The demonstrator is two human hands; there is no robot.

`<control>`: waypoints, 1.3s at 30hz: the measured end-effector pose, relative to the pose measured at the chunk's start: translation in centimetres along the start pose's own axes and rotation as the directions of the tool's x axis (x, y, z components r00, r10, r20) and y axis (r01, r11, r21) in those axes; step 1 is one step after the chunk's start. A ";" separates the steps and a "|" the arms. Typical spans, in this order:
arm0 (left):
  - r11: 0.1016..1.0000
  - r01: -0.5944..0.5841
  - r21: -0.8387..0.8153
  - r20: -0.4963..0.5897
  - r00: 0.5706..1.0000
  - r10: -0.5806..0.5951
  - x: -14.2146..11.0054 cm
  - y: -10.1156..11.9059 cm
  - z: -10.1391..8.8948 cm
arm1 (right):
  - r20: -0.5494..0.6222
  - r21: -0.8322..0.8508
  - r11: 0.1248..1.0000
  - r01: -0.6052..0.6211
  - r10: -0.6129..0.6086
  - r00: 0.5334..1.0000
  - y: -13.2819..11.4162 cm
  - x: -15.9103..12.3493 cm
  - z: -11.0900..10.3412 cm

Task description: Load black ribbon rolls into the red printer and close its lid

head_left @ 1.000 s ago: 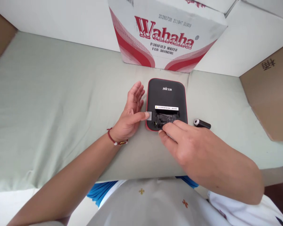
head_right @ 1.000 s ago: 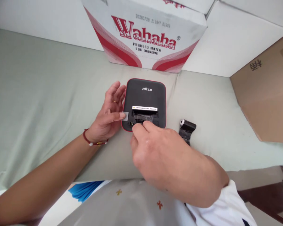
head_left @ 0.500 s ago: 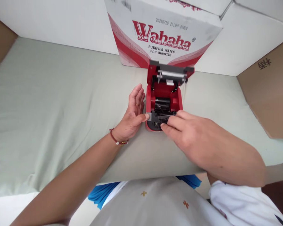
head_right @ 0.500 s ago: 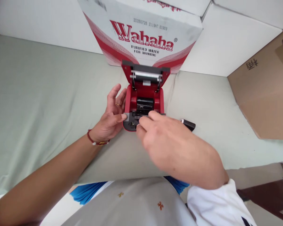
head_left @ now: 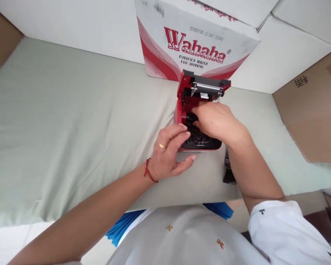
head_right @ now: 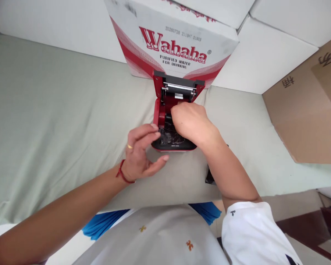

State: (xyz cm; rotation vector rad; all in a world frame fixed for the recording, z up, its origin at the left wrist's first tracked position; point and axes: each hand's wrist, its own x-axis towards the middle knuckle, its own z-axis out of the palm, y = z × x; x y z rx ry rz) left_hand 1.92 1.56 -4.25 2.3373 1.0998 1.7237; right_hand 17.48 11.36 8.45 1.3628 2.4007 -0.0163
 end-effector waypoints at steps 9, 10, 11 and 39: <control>0.992 -0.068 0.107 -0.071 0.995 0.076 0.2 0.7 0.3 | -0.148 0.160 0.987 0.003 0.021 0.989 0.5 -3.4 -0.8; 0.993 -0.070 0.098 -0.074 0.994 0.077 0.1 0.7 0.3 | -0.176 0.221 0.975 0.006 0.034 0.984 0.9 -4.8 -1.2; 0.994 -0.069 0.089 -0.074 0.994 0.076 0.1 0.7 0.3 | -0.202 0.286 0.958 0.009 0.050 0.978 1.6 -6.3 -1.7; 0.990 -0.065 0.128 0.006 0.998 0.065 0.3 0.9 0.3 | -0.026 0.543 0.810 -0.221 0.279 0.960 10.5 -13.5 12.2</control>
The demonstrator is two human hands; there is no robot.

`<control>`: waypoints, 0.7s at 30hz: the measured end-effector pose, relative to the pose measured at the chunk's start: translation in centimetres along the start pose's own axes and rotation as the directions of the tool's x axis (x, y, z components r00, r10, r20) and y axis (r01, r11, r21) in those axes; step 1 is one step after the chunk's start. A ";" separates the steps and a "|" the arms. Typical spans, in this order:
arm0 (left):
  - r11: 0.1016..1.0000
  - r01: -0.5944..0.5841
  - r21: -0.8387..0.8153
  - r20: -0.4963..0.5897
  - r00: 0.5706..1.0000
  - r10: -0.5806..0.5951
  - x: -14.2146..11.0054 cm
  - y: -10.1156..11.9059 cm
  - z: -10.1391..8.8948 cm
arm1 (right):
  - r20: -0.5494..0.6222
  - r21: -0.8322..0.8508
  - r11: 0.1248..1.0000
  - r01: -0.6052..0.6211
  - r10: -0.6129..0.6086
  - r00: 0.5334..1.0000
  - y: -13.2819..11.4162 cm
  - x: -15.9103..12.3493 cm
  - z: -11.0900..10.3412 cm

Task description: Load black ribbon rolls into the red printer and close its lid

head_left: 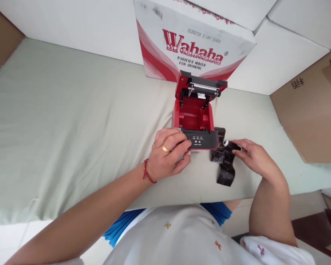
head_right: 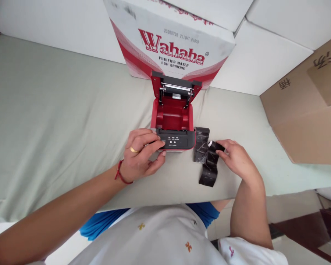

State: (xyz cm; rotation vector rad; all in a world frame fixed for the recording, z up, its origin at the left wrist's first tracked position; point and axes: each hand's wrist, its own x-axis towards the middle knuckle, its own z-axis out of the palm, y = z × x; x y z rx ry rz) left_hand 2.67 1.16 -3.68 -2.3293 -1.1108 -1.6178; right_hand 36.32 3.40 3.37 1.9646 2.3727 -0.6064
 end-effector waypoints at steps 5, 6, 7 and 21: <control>0.999 -0.021 0.034 -0.013 1.000 0.022 -0.1 0.0 0.0 | 0.308 0.023 0.963 0.268 -0.262 0.915 -2.3 -3.1 -5.2; 1.000 -0.015 0.027 -0.013 1.000 0.016 -0.2 0.1 0.1 | 0.332 0.044 0.945 0.324 -0.320 0.887 -2.9 -3.7 -6.5; 1.000 -0.007 0.019 -0.012 1.000 0.008 -0.2 0.1 0.1 | 0.318 0.066 0.919 0.388 -0.388 0.865 -3.7 -4.1 -7.7; 0.994 -0.113 0.012 0.044 0.993 0.113 0.1 0.4 -0.5 | -0.073 -0.206 0.939 0.276 -0.296 0.952 -15.7 8.3 -2.8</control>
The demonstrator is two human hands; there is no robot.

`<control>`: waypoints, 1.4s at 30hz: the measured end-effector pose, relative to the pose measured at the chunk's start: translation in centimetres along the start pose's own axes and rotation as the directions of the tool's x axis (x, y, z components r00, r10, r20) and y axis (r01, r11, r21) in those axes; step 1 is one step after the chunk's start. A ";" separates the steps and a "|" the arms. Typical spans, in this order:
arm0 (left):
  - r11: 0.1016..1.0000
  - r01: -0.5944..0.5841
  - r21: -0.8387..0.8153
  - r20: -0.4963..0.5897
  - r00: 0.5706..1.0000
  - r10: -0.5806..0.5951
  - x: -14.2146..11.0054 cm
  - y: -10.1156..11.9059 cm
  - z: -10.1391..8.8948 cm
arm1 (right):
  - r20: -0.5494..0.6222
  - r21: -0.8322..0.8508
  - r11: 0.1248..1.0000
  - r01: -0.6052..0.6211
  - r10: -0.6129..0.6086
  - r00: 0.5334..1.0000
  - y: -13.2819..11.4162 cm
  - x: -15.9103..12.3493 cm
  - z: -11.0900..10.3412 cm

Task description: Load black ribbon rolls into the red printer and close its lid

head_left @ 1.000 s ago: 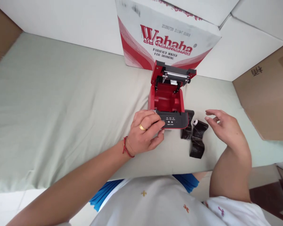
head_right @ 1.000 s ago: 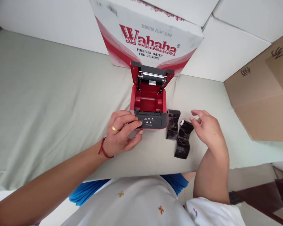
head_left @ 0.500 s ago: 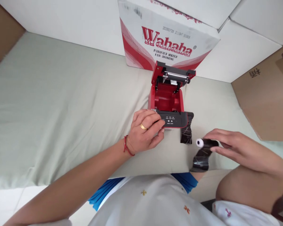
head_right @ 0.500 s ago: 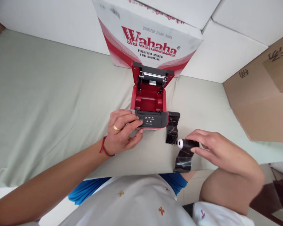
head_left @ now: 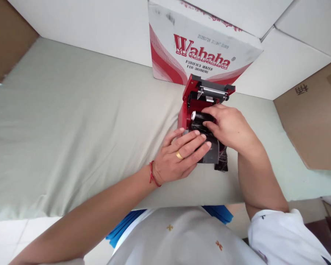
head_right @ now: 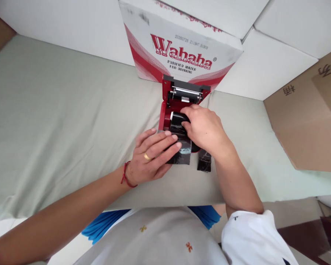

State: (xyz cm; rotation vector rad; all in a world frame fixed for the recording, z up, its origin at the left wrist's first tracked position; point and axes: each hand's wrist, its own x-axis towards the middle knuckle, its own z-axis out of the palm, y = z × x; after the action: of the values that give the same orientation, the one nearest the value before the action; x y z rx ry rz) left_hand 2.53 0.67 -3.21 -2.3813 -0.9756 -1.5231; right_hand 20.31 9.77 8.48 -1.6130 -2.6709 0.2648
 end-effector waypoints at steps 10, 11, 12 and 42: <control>0.996 -0.080 0.036 0.029 0.996 0.079 0.7 1.0 -0.4 | 0.023 -0.225 0.967 -0.118 0.126 0.992 -1.5 1.7 0.3; 0.996 -0.075 0.055 0.031 0.997 0.073 0.8 0.9 -0.5 | 0.034 -0.238 0.964 -0.120 0.131 0.991 -1.5 2.1 0.5; 0.995 -0.070 0.072 0.031 0.997 0.067 0.8 0.9 -0.5 | 0.046 -0.246 0.962 -0.121 0.136 0.990 -1.6 2.5 0.7; 0.984 -0.061 0.166 0.050 0.997 0.054 0.7 1.3 -0.3 | 0.042 -0.054 0.932 0.358 -0.356 0.933 0.2 -3.1 -2.2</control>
State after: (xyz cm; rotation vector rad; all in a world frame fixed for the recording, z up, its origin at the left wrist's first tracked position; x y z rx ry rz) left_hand 3.28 -0.18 -2.22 -2.3144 -0.9928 -1.3174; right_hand 22.16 7.50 10.86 -1.1055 -2.9526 0.2027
